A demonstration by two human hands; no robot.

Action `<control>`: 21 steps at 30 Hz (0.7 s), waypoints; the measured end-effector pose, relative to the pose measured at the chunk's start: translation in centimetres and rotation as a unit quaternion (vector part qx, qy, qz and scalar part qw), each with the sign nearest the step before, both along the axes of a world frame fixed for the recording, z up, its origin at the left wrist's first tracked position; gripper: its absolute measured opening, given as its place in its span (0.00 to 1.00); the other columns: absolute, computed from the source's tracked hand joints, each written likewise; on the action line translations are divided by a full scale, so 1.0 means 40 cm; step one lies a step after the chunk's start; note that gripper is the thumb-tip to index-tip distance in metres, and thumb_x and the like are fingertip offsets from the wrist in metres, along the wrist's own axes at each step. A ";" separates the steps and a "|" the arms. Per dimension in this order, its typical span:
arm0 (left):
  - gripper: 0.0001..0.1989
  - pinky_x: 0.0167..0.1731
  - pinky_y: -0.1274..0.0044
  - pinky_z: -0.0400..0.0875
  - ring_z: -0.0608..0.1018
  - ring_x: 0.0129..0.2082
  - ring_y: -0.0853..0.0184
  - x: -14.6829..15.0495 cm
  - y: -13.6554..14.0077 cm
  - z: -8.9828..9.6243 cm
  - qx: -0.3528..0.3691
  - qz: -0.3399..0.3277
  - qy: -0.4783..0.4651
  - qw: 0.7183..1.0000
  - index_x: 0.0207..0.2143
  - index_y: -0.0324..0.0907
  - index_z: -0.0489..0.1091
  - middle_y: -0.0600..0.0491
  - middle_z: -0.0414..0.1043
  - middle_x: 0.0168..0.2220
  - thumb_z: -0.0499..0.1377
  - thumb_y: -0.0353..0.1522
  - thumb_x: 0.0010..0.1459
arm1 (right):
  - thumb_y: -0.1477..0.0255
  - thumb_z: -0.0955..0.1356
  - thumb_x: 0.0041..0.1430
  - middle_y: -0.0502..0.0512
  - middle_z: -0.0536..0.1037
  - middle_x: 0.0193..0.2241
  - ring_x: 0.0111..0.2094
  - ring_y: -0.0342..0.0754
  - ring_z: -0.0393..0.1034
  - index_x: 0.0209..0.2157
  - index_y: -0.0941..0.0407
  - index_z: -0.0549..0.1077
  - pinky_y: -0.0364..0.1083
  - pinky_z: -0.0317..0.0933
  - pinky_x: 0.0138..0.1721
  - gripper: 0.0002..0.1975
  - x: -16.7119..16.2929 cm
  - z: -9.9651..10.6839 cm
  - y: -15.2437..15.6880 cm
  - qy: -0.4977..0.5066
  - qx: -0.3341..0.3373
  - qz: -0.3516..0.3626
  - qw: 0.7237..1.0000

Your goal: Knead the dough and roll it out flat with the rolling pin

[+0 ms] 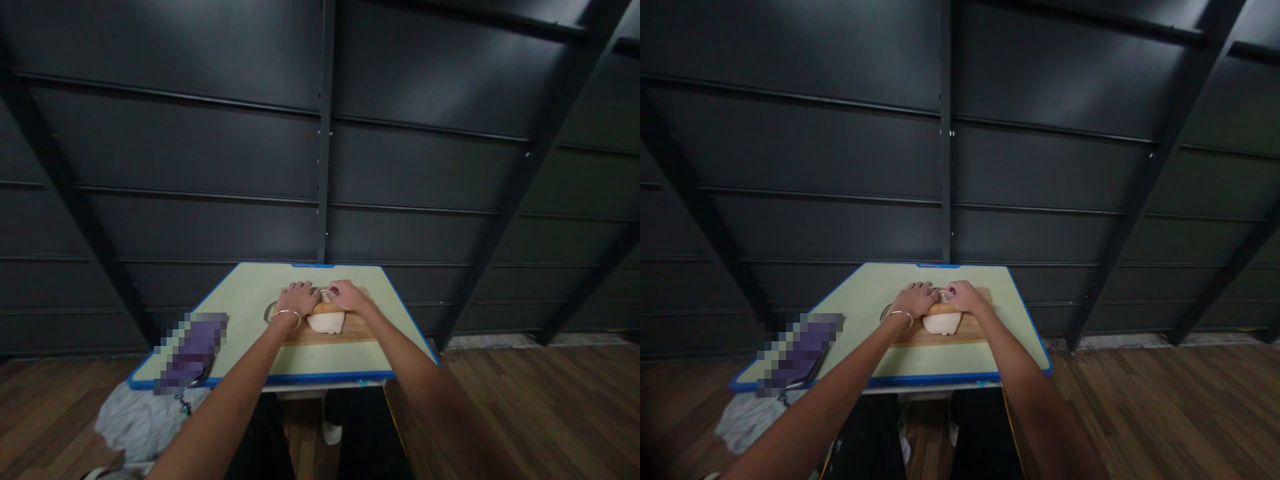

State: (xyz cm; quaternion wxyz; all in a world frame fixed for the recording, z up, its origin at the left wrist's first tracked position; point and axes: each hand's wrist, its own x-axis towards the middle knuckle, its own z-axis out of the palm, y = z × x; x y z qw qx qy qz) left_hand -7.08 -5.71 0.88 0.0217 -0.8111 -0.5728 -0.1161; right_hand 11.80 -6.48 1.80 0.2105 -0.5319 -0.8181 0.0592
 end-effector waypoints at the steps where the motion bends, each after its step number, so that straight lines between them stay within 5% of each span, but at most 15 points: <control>1: 0.18 0.55 0.63 0.63 0.72 0.55 0.55 0.001 -0.008 0.003 0.002 0.001 0.002 1.000 0.51 0.47 0.71 0.44 0.73 0.55 0.48 0.43 0.69 | 0.73 0.66 0.66 0.61 0.83 0.40 0.37 0.47 0.72 0.40 0.61 0.80 0.42 0.59 0.39 0.11 -0.002 -0.001 -0.004 -0.009 0.004 0.000 1.000; 13: 0.19 0.55 0.61 0.62 0.74 0.55 0.54 0.002 -0.102 0.036 0.037 -0.050 0.076 0.995 0.52 0.44 0.72 0.42 0.74 0.56 0.45 0.33 0.70 | 0.66 0.62 0.71 0.65 0.79 0.50 0.49 0.55 0.72 0.51 0.61 0.75 0.49 0.61 0.51 0.18 -0.021 -0.011 -0.062 -0.101 0.037 -0.044 0.993; 21: 0.23 0.55 0.62 0.62 0.73 0.57 0.53 0.011 -0.150 0.034 0.046 0.010 0.030 0.998 0.52 0.42 0.72 0.41 0.75 0.55 0.42 0.40 0.71 | 0.61 0.57 0.73 0.65 0.76 0.54 0.55 0.57 0.69 0.57 0.59 0.72 0.53 0.60 0.55 0.23 -0.038 -0.010 -0.123 -0.110 0.036 -0.092 0.989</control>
